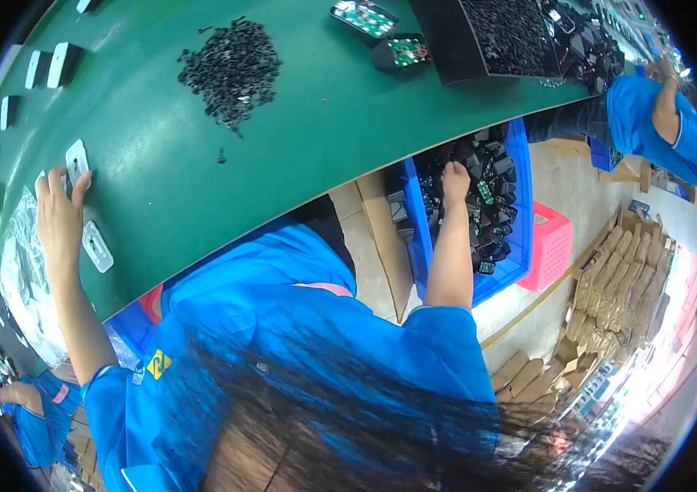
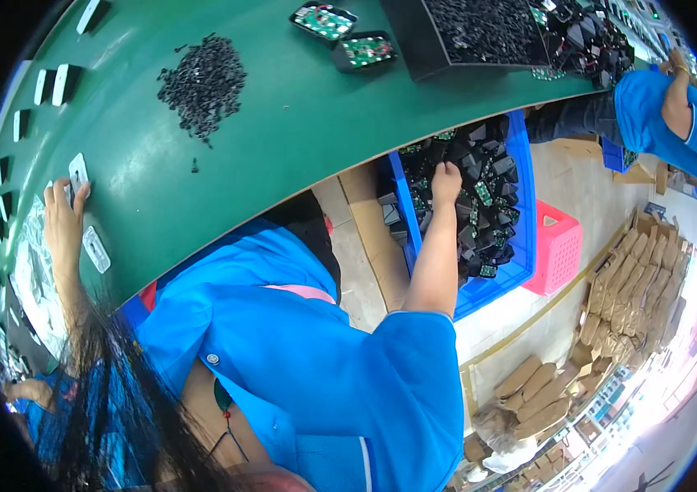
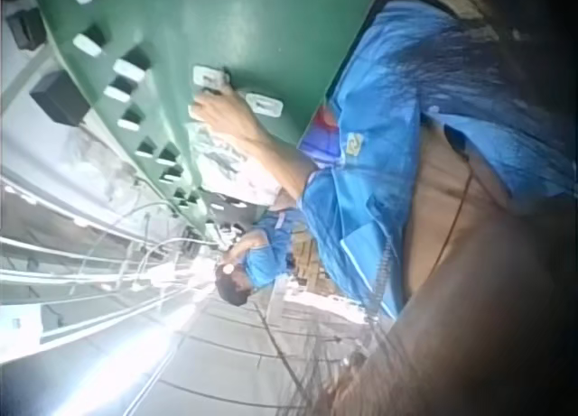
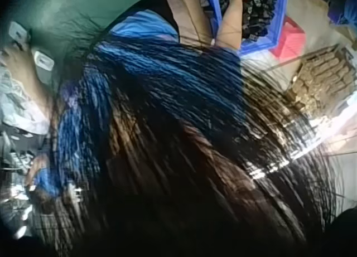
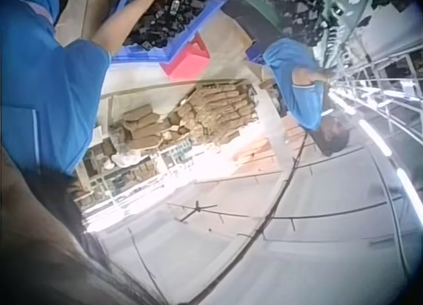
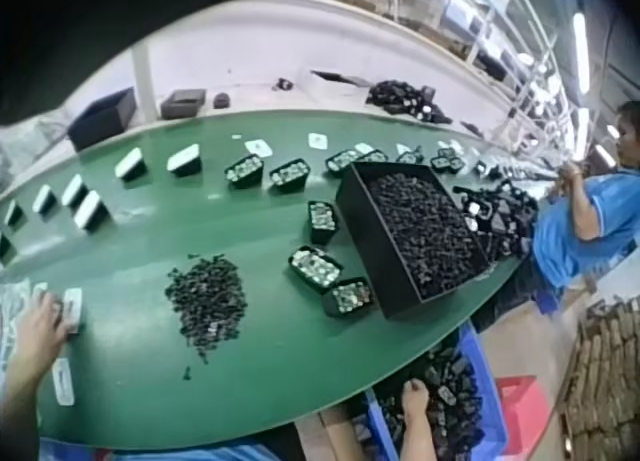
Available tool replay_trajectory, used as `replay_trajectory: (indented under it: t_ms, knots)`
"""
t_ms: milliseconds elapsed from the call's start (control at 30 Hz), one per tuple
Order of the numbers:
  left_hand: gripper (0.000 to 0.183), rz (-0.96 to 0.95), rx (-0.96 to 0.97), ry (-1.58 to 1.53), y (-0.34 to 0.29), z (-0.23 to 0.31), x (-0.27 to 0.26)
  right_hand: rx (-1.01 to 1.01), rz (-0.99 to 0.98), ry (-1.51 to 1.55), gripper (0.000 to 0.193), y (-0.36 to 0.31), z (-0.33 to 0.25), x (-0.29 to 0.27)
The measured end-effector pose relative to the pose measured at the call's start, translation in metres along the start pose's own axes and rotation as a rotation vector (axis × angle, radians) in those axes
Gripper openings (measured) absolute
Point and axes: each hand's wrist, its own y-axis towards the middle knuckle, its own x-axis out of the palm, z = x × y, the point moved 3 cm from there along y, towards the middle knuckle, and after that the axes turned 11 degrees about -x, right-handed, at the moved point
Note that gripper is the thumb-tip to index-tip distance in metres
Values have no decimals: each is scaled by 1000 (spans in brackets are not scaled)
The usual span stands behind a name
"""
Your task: The person assembles small electronic devices at a green workbench. They pick up white plastic casings and green circuit boards, insert the boards into the casings, and secure them with black screws. The person handles the components one at a time, placing the finished units on the table.
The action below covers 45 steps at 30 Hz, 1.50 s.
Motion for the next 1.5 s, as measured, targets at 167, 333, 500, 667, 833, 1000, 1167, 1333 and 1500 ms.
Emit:
replay_trajectory:
  t_ms: [167, 333, 500, 667, 833, 1000, 1167, 1333, 1500]
  knots:
    - [46, 32, 2, 62, -30, -10, -6, 159, 175, 125, 37, 8, -58, 71]
    - [48, -7, -62, 88, -37, -19, -5, 212, 76, -170, 45, 21, -70, 74]
    - [45, -78, -145, -6, -26, -3, -6, 325, 134, 450, 41, 11, -59, 53]
    - [39, 117, -22, -15, -26, -7, 1, 298, -74, 1098, 37, -44, -124, -14]
    - [37, 28, 60, -228, -33, -6, 2, 119, -337, 1364, 47, -93, -231, -43]
    - [37, 17, 120, -244, -46, 29, -11, -222, -439, 1050, 35, -130, -357, -33]
    - [37, 26, 138, -255, -50, 32, -12, -975, -113, -191, 19, -155, -426, -2]
    - [37, 12, 158, -289, -48, 28, -11, -1043, -295, -327, 39, -173, -459, 22]
    - [38, 42, 189, -291, -48, 29, -13, -1108, -537, -326, 43, -181, -451, 19]
